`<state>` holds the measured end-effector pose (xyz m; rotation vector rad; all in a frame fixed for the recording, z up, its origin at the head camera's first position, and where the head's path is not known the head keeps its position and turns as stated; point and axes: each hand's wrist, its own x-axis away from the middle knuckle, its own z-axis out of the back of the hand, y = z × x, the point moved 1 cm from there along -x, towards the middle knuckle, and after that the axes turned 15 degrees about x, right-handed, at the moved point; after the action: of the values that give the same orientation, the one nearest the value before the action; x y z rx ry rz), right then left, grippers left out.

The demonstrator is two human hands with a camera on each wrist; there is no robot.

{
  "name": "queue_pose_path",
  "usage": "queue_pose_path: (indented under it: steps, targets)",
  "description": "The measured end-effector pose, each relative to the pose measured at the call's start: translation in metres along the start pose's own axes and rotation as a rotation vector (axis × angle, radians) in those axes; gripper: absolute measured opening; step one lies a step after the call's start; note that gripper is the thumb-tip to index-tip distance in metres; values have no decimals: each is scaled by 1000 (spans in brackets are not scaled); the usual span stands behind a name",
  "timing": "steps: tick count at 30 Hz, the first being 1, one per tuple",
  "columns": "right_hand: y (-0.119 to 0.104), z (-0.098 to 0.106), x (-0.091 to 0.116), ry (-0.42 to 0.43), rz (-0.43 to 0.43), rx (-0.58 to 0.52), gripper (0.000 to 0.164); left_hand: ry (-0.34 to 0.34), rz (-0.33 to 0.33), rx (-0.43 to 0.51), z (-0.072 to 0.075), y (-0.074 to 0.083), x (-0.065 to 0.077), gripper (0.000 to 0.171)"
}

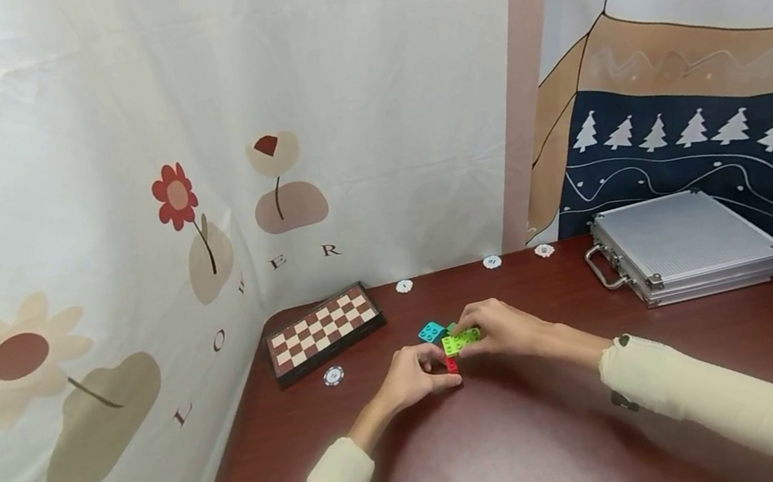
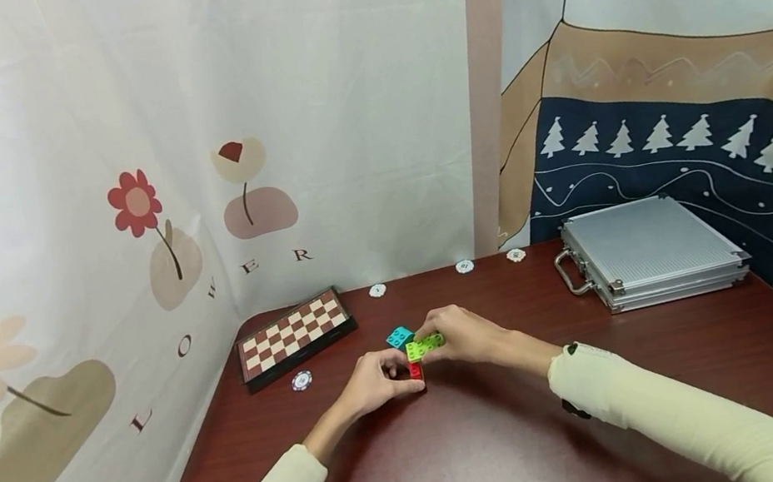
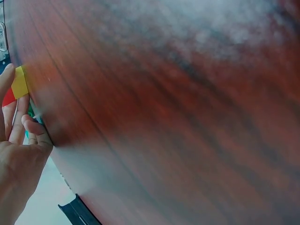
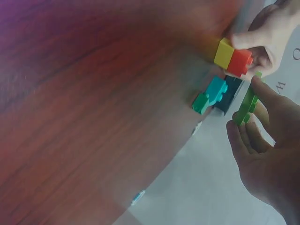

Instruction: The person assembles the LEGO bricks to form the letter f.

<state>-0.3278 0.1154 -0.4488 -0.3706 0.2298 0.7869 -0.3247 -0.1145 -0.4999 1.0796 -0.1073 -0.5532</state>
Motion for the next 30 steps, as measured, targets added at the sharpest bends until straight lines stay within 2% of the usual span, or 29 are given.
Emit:
queue_pose_path:
  steps: [11,18,30]
  targets:
    - [-8,-11,1,4,20,9,26,2,5,-21,0,1,-2,27]
    - [-13,-13,1,-37,10,-4,27,-1,13,-2,0,1,-2,30]
    - [-18,-14,-1,-71,16,71,28,2,15,7,1,0,1,29]
